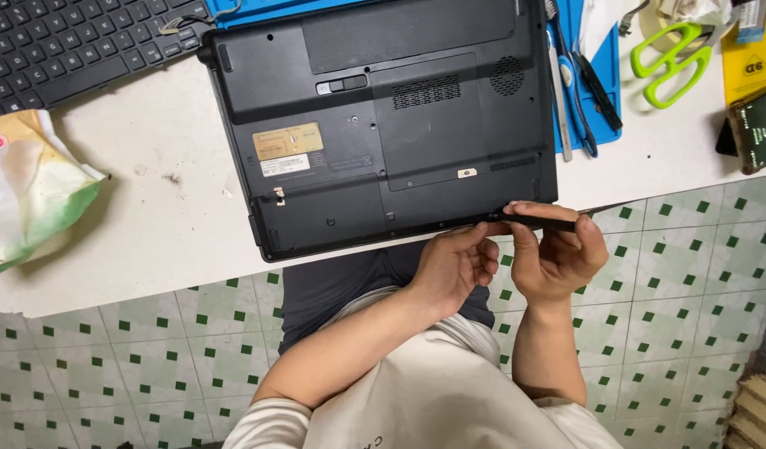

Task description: Removing the back cover and internal frame of a laptop using a prying tool and a screwdriver.

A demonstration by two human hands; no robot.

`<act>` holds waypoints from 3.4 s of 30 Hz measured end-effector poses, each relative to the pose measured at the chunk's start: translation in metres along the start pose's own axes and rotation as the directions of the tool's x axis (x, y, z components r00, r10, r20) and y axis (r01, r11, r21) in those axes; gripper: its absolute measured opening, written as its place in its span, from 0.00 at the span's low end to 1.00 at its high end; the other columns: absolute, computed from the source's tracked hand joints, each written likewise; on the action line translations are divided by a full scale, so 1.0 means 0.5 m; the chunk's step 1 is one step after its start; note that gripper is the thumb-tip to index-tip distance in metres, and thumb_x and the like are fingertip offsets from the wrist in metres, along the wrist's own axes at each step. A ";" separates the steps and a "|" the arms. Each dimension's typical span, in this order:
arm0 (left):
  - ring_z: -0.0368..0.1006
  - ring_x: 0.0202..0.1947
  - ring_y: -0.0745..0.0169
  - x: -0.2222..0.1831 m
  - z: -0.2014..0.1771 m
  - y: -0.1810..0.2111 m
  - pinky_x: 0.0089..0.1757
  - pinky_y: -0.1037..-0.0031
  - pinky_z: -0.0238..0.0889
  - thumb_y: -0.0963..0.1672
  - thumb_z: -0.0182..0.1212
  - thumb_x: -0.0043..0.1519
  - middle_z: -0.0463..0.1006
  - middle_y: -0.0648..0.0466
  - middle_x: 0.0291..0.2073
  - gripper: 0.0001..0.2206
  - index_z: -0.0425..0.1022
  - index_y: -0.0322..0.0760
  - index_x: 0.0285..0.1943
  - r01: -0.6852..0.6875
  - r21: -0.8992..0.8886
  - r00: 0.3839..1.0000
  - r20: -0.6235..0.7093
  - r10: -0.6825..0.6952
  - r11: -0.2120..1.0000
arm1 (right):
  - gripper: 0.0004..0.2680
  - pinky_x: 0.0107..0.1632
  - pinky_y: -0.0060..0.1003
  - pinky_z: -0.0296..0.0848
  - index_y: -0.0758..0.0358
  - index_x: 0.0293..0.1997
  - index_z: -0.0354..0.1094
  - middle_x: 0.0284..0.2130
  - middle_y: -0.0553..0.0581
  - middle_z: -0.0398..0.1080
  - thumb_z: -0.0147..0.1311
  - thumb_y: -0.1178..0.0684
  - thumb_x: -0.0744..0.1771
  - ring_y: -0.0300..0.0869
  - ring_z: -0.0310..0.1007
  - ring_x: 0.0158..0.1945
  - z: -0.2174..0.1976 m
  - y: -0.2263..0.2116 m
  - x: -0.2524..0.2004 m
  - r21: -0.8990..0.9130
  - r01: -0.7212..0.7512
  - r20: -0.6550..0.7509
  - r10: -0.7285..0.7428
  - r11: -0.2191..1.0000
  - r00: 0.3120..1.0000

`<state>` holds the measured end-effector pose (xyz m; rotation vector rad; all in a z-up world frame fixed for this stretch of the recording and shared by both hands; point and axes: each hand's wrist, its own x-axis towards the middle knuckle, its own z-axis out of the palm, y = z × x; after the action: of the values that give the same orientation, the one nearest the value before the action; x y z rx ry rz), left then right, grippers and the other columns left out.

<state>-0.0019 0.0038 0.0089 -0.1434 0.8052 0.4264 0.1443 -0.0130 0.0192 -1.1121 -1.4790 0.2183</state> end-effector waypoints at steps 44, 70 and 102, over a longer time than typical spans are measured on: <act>0.65 0.17 0.59 -0.055 0.088 0.105 0.21 0.73 0.63 0.47 0.64 0.64 0.59 0.61 0.24 0.14 0.77 0.42 0.57 -0.275 0.638 0.154 0.768 0.622 -0.720 | 0.34 0.41 0.63 0.81 0.56 0.78 0.37 0.33 0.79 0.66 0.56 0.71 0.66 0.68 0.76 0.32 0.019 0.001 0.052 0.133 0.070 -0.176 -0.046 0.989 0.983; 0.69 0.19 0.40 0.168 0.111 0.674 0.17 0.59 0.55 0.37 0.63 0.55 0.70 0.51 0.23 0.06 0.79 0.40 0.27 0.203 0.486 0.644 0.588 0.489 -0.850 | 0.34 0.53 0.73 0.75 0.42 0.83 0.42 0.47 0.96 0.61 0.50 0.81 0.74 0.69 0.63 0.41 -0.048 0.199 0.050 -0.029 -0.208 -0.478 0.169 0.978 0.862; 0.75 0.54 0.48 -0.211 -0.218 0.331 0.51 0.66 0.73 0.42 0.54 0.67 0.75 0.41 0.49 0.14 0.69 0.26 0.59 -0.792 0.537 -0.189 0.239 0.953 -0.291 | 0.31 0.40 0.58 0.83 0.57 0.75 0.43 0.36 0.82 0.66 0.58 0.73 0.67 0.63 0.75 0.34 0.107 -0.046 -0.041 0.001 -0.054 -0.151 0.053 0.999 0.987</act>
<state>-0.2094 0.0895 0.0163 1.2242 1.2208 1.7871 0.0840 -0.0158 0.0069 -1.1469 -1.3169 0.1651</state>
